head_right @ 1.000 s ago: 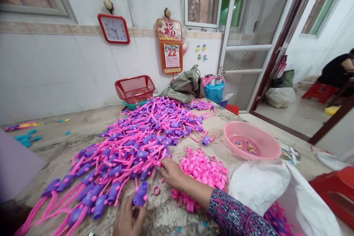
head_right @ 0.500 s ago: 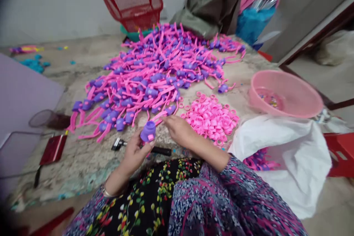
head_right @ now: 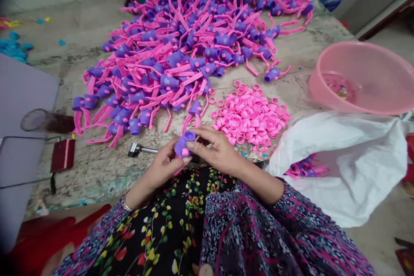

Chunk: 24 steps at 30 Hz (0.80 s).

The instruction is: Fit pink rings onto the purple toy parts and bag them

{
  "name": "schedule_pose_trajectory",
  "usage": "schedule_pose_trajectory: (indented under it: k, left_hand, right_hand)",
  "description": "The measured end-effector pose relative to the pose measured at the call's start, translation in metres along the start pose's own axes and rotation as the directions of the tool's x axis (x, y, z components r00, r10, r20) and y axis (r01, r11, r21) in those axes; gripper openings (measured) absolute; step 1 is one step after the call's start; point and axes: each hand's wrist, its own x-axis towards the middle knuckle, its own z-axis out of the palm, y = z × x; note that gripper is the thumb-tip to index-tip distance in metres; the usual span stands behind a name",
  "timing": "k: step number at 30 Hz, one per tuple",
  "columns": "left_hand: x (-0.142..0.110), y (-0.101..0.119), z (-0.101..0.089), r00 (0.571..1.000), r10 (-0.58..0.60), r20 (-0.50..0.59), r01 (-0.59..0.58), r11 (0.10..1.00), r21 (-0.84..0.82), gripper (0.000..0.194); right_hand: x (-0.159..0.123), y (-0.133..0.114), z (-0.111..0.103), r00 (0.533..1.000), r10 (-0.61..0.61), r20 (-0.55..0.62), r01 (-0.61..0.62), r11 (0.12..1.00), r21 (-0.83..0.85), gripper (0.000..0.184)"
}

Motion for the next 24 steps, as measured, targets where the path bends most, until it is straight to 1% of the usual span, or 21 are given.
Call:
schedule_pose_trajectory:
  k: [2,5,9,11,13,16,18,19,21,22,23,24]
  left_hand:
    - [0.001,0.003,0.001,1.000,0.013,0.001,-0.013,0.998,0.068,0.039]
    - [0.003,0.009,0.002,0.999,0.048,0.000,-0.047,0.981,0.186,0.035]
    - [0.006,0.021,0.002,0.997,0.042,-0.062,-0.018,0.938,0.345,0.025]
    - [0.007,0.027,0.000,0.991,0.092,-0.093,-0.036,0.877,0.480,0.020]
    - [0.008,0.032,-0.002,0.986,0.137,-0.097,-0.048,0.786,0.616,0.018]
    - [0.009,0.036,-0.006,0.990,0.116,-0.083,-0.015,0.662,0.750,0.018]
    - [0.009,0.035,-0.007,0.993,0.096,-0.070,-0.005,0.625,0.781,0.019]
    - [0.010,0.034,-0.007,0.994,0.090,-0.062,-0.008,0.624,0.781,0.019]
    - [0.010,0.032,-0.007,0.995,0.084,-0.052,-0.017,0.659,0.752,0.018]
    - [0.010,0.031,-0.008,0.996,0.080,-0.048,-0.021,0.695,0.718,0.018]
    - [0.010,0.030,-0.008,0.997,0.067,-0.043,-0.021,0.751,0.660,0.018]
    - [0.009,0.030,-0.010,0.999,0.032,-0.028,-0.011,0.826,0.564,0.018]
  right_hand:
    - [0.000,0.001,-0.001,0.999,-0.023,0.022,0.024,1.000,-0.007,0.031]
    - [-0.001,0.003,-0.002,0.993,-0.096,0.067,0.098,0.995,-0.021,0.031]
    - [-0.002,0.005,-0.004,0.985,-0.156,0.078,0.155,0.988,0.012,0.030]
    - [-0.003,0.007,-0.004,0.990,-0.129,0.047,0.127,0.991,0.053,0.030]
    - [-0.005,0.010,-0.002,0.998,-0.062,0.006,0.061,0.992,0.108,0.033]
    - [-0.006,0.014,0.004,0.999,0.040,-0.034,-0.033,0.981,0.191,0.031]
    - [-0.005,0.016,0.007,0.997,0.062,-0.047,-0.051,0.977,0.207,0.027]
    - [-0.005,0.016,0.008,0.997,0.057,-0.051,-0.047,0.981,0.191,0.026]
    - [-0.005,0.016,0.008,0.998,0.023,-0.059,-0.017,0.994,0.108,0.025]
    - [-0.004,0.015,0.007,0.998,-0.001,-0.057,0.004,0.998,0.058,0.025]
    - [-0.004,0.013,0.005,0.998,-0.030,-0.051,0.031,0.999,0.017,0.026]
    - [-0.004,0.012,0.003,0.997,-0.060,-0.039,0.060,0.998,-0.008,0.028]
